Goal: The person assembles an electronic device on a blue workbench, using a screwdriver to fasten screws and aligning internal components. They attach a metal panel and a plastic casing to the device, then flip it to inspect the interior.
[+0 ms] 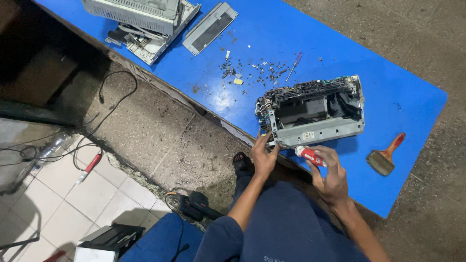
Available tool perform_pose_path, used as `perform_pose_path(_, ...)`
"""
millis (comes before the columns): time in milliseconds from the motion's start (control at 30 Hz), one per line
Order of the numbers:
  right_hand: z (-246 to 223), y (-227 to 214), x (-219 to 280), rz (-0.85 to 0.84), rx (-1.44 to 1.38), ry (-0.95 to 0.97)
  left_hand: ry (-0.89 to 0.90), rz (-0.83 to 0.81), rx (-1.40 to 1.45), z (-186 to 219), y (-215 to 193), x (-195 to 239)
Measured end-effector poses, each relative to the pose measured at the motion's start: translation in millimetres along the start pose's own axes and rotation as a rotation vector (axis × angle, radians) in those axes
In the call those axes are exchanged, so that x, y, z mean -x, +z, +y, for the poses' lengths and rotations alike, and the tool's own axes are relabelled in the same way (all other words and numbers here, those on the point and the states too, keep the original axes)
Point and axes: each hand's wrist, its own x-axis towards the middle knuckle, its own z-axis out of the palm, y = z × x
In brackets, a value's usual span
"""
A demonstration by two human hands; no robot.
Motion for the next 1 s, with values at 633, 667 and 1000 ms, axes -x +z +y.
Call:
perform_pose_path(633, -56, -32, -82, -0.724, 0.723, -0.213, 0.742, -0.5, -0.253, 21, -29, -16)
perform_pose_path(667, -55, -25, -80, -0.844, 0.854, -0.087, 0.702, -0.457, -0.256, 21, -30, -17)
perform_pose_path(1000, -39, -11, -84, -0.941, 0.883, -0.21, 0.75, -0.385, -0.254, 0, -31, -18)
